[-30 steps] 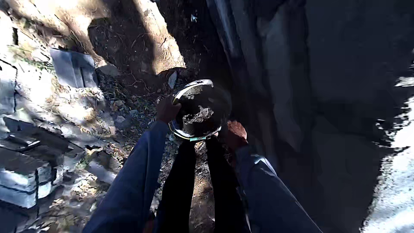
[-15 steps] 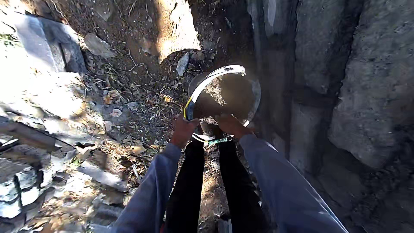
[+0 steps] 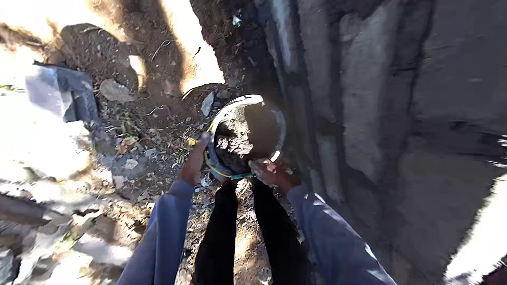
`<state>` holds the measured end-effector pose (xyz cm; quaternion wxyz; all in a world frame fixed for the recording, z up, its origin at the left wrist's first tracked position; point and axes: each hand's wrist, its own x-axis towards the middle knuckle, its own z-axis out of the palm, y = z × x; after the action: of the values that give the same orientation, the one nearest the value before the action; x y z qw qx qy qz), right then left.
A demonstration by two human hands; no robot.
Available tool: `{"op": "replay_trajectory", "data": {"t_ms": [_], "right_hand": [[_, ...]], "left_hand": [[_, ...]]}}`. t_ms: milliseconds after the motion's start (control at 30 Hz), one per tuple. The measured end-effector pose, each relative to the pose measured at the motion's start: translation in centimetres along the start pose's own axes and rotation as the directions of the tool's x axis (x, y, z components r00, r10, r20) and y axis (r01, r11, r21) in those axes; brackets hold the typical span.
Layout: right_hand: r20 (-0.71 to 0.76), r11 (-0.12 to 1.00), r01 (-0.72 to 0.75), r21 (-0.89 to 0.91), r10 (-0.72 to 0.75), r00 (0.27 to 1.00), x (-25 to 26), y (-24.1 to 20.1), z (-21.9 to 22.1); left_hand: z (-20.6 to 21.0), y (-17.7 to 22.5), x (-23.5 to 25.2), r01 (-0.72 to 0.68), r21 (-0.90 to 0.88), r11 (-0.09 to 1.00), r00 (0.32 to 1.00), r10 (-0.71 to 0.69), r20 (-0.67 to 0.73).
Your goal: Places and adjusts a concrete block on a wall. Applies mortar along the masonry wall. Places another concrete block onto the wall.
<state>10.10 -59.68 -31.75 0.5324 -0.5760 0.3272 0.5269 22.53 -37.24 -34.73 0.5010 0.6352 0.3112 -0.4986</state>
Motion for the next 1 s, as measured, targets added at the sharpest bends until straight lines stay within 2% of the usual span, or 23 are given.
{"op": "replay_trajectory", "data": {"t_ms": [100, 167, 233, 300, 367, 500, 633, 733, 767, 800, 867, 900, 967, 1000], "right_hand": [[-0.075, 0.995, 0.048, -0.086, -0.054, 0.996, -5.7, -0.7, -1.0], [-0.089, 0.986, 0.132, -0.102, -0.141, 0.986, -10.3, -1.2, -1.5], [-0.071, 0.987, 0.148, -0.058, -0.152, 0.986, -15.6, -2.0, -1.9], [-0.067, 0.981, 0.186, 0.058, -0.182, 0.981, -21.5, -2.4, -2.4], [-0.082, 0.942, 0.26, 0.211, -0.248, 0.965, -27.5, -2.3, -2.6], [-0.086, 0.815, 0.452, 0.362, -0.453, 0.887, -39.8, -1.9, -5.6], [-0.3, 0.729, 0.615, 0.302, -0.54, 0.787, -49.6, -0.8, -9.7], [-0.533, 0.713, 0.691, 0.115, -0.543, 0.649, -52.1, 0.3, -12.8], [-0.616, 0.758, 0.653, -0.011, -0.519, 0.593, -51.8, 0.1, -13.6], [-0.698, 0.818, 0.548, -0.174, -0.496, 0.517, -50.8, -0.2, -14.4], [-0.82, 0.881, 0.185, -0.436, -0.474, 0.322, -47.2, -1.1, -15.5], [-0.838, 0.872, 0.05, -0.487, -0.483, 0.255, -45.0, -1.3, -15.9], [-0.842, 0.862, -0.038, -0.505, -0.483, 0.242, -41.5, -1.1, -16.8], [-0.836, 0.858, 0.001, -0.514, -0.501, 0.225, -40.7, -0.6, -17.2]], "left_hand": [[0.8, 0.8, -3.0, -0.187, 0.048, 0.981, 0.969, 0.193, -0.153], [1.1, 1.6, -5.7, -0.341, 0.105, 0.934, 0.901, 0.356, -0.249], [2.0, 2.9, -9.1, -0.418, 0.117, 0.901, 0.827, 0.431, -0.361], [3.4, 4.3, -11.9, -0.469, 0.065, 0.881, 0.797, 0.454, -0.399], [5.7, 6.1, -14.8, -0.556, -0.01, 0.831, 0.783, 0.519, -0.343], [15.0, 11.6, -20.4, -0.673, -0.087, 0.734, 0.736, 0.654, -0.173], [25.6, 15.8, -24.2, -0.715, -0.203, 0.669, 0.691, 0.72, -0.065], [32.4, 17.2, -25.8, -0.703, -0.269, 0.658, 0.697, 0.713, -0.074], [34.0, 17.5, -26.4, -0.685, -0.261, 0.68, 0.717, 0.693, -0.076], [35.5, 17.8, -26.9, -0.676, -0.247, 0.694, 0.73, 0.676, -0.1], [37.8, 18.0, -27.1, -0.695, -0.24, 0.677, 0.717, 0.679, -0.159], [38.5, 17.8, -26.7, -0.709, -0.269, 0.652, 0.699, 0.699, -0.148], [39.6, 17.5, -26.4, -0.716, -0.311, 0.625, 0.687, 0.711, -0.15], [39.8, 17.3, -26.5, -0.714, -0.314, 0.626, 0.689, 0.708, -0.156]]}}
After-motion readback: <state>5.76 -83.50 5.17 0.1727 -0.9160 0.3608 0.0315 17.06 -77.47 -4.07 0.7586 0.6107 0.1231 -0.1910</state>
